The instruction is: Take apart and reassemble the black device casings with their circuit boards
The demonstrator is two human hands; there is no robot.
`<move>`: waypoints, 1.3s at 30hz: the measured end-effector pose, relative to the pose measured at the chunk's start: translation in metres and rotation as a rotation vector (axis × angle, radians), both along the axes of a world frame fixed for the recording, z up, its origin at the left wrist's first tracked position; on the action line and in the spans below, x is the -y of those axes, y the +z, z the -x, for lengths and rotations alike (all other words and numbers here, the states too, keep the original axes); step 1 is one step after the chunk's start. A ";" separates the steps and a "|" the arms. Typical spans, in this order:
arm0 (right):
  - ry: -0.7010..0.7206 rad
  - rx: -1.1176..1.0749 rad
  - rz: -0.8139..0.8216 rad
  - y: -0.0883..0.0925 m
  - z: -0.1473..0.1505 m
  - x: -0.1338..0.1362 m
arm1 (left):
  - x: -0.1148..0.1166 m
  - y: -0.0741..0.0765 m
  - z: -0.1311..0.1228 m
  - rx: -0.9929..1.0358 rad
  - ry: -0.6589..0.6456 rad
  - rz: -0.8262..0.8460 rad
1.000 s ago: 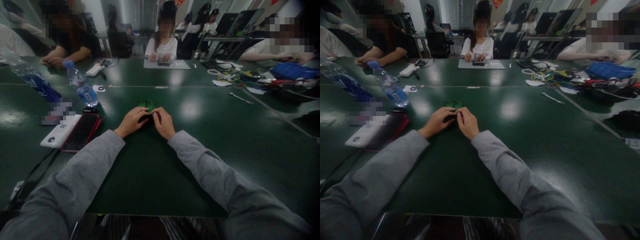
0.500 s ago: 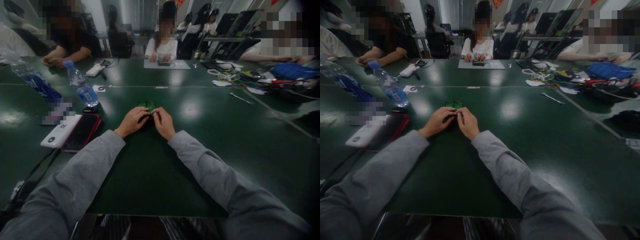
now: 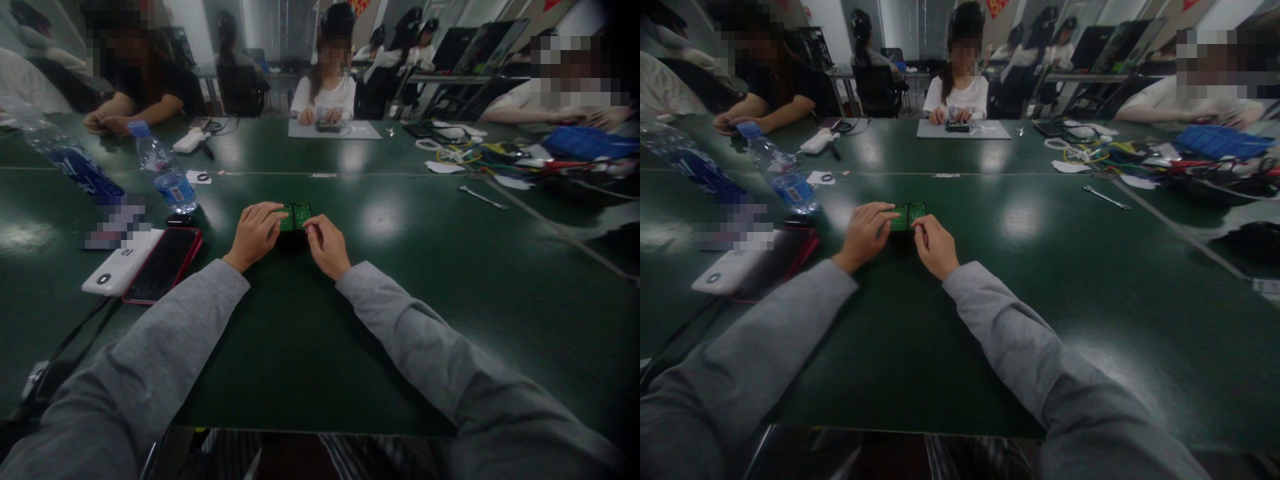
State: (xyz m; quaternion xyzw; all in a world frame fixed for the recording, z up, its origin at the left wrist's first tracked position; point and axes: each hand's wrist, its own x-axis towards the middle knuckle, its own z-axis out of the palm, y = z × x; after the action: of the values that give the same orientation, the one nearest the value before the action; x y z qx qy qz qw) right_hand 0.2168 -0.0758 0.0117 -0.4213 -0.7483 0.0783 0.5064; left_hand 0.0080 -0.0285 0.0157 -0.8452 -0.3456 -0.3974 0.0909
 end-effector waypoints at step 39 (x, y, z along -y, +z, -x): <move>-0.052 0.074 0.005 0.000 -0.001 0.000 | -0.032 -0.031 0.021 -0.307 0.149 0.353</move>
State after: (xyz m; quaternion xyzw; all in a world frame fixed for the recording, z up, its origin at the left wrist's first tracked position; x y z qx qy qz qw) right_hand 0.2174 -0.0756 0.0112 -0.4444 -0.7552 0.0511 0.4790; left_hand -0.0128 0.0037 -0.0149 -0.8707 -0.4532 -0.1898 0.0224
